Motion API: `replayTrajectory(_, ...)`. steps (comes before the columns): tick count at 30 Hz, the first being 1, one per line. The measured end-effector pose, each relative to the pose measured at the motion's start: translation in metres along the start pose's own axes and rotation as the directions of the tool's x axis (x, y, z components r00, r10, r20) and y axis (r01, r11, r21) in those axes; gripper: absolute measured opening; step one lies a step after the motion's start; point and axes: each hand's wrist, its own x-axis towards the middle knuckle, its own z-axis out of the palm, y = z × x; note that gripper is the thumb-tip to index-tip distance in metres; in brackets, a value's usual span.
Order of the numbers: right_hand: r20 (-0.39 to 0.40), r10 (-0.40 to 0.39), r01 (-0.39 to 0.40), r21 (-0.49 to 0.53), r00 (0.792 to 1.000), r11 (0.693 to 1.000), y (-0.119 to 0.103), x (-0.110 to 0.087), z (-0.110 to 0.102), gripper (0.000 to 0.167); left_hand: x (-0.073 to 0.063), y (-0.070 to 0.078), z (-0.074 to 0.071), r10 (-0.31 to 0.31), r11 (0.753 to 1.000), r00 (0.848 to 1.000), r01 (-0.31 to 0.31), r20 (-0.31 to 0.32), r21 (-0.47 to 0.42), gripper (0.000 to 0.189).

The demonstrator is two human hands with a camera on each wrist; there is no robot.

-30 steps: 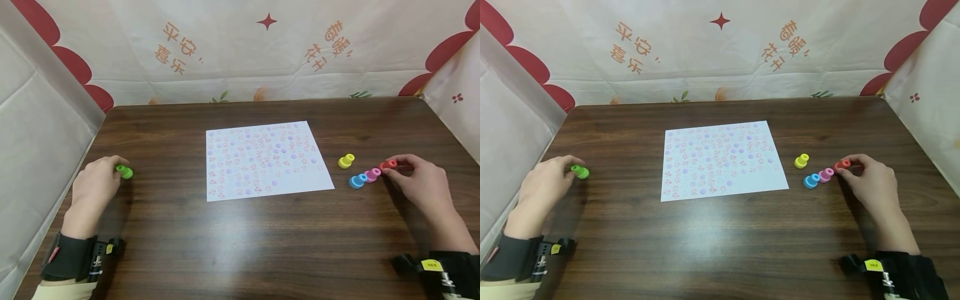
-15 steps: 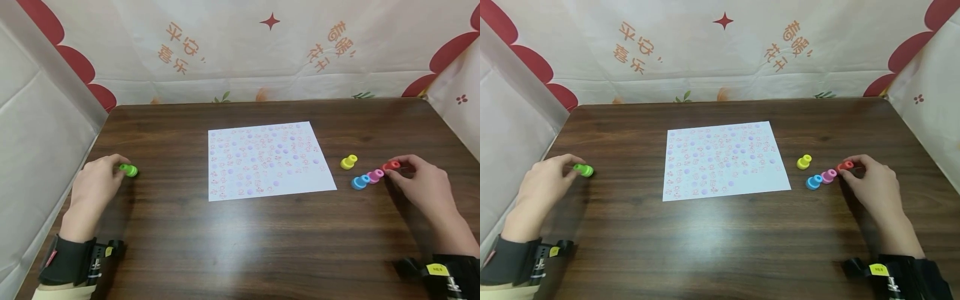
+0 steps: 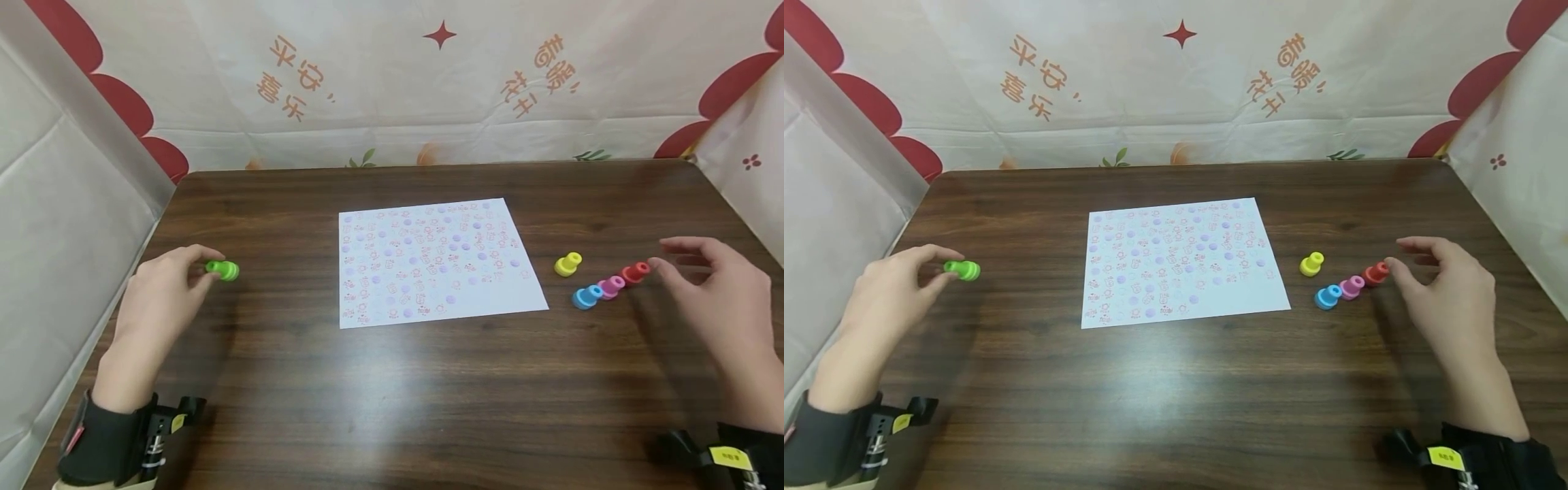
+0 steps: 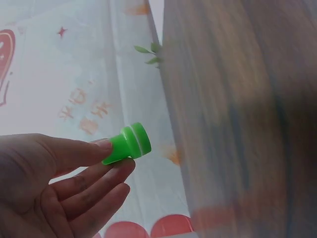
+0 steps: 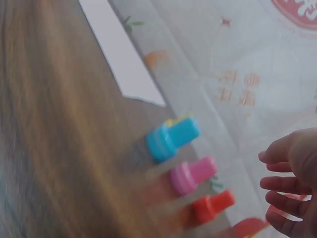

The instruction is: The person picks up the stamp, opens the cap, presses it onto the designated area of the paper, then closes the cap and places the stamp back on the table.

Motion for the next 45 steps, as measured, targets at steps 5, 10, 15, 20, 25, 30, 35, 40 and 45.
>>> replayTrajectory(5, -0.072, -0.039, 0.042, 0.036, 0.997, 0.998, -0.018, -0.005, -0.009, 0.041, -0.003, 0.015, -0.006, 0.031, 0.998, 0.999, -0.032, -0.022, -0.047, 0.023)
replayTrajectory(10, -0.09, -0.097, 0.104, 0.074, 0.991, 0.992, -0.037, -0.011, -0.015, 0.039, -0.007, 0.031, -0.011, 0.072, 0.993, 0.996, -0.077, -0.049, -0.088, 0.024)
replayTrajectory(15, -0.103, -0.199, 0.209, 0.104, 0.975, 0.972, -0.052, -0.018, -0.017, 0.036, -0.012, 0.046, -0.015, 0.127, 0.981, 0.986, -0.141, -0.11, -0.13, 0.024)
replayTrajectory(20, -0.118, -0.282, 0.298, 0.157, 0.952, 0.941, -0.065, -0.025, -0.016, 0.034, -0.016, 0.058, -0.014, 0.167, 0.962, 0.976, -0.192, -0.138, -0.193, 0.024)
replayTrajectory(25, -0.12, -0.336, 0.353, 0.192, 0.934, 0.916, -0.077, -0.031, -0.015, 0.034, -0.017, 0.068, -0.013, 0.204, 0.944, 0.97, -0.231, -0.136, -0.237, 0.025)
replayTrajectory(30, -0.102, -0.369, 0.383, 0.213, 0.924, 0.899, -0.085, -0.037, -0.012, 0.035, -0.019, 0.074, -0.01, 0.22, 0.929, 0.968, -0.245, -0.116, -0.276, 0.026)
replayTrajectory(35, -0.099, -0.439, 0.45, 0.227, 0.893, 0.864, -0.091, -0.042, -0.008, 0.038, -0.018, 0.08, -0.005, 0.234, 0.915, 0.967, -0.255, -0.101, -0.312, 0.028)
replayTrajectory(40, -0.096, -0.502, 0.509, 0.252, 0.859, 0.823, -0.097, -0.049, 0.0, 0.042, -0.019, 0.087, 0.003, 0.258, 0.889, 0.963, -0.266, -0.074, -0.373, 0.028)
replayTrajectory(45, -0.069, -0.541, 0.537, 0.279, 0.838, 0.797, -0.105, -0.055, 0.007, 0.048, -0.019, 0.096, 0.013, 0.287, 0.84, 0.958, -0.267, -0.03, -0.472, 0.027)
